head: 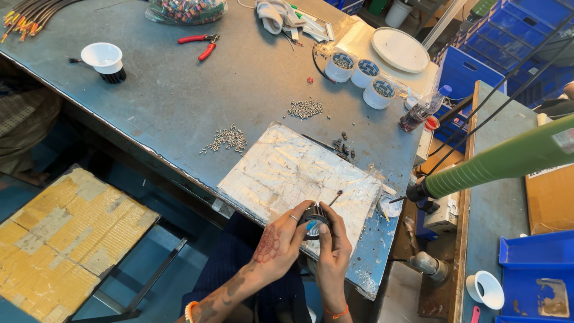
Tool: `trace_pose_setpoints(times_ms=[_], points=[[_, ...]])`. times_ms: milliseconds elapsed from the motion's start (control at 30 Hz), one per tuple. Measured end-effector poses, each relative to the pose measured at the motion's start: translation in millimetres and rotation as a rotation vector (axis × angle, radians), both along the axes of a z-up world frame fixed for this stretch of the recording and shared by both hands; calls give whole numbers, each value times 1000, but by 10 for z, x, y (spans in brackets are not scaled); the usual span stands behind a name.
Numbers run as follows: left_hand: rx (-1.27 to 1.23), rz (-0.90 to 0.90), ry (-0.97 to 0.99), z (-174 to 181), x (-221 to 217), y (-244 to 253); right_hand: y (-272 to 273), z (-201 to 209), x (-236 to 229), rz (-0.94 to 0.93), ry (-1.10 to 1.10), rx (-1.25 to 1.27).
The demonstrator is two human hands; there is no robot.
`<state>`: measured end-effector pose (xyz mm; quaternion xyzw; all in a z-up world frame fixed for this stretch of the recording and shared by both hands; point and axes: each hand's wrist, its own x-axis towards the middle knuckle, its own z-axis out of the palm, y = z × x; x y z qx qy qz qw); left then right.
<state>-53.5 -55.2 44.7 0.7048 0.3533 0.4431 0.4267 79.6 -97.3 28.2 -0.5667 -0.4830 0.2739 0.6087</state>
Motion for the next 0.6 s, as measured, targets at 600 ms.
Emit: trace_pose_setpoints(times_ms=[600], points=[[51, 66, 82, -174, 99, -19, -2, -5, 132, 24, 61, -31]])
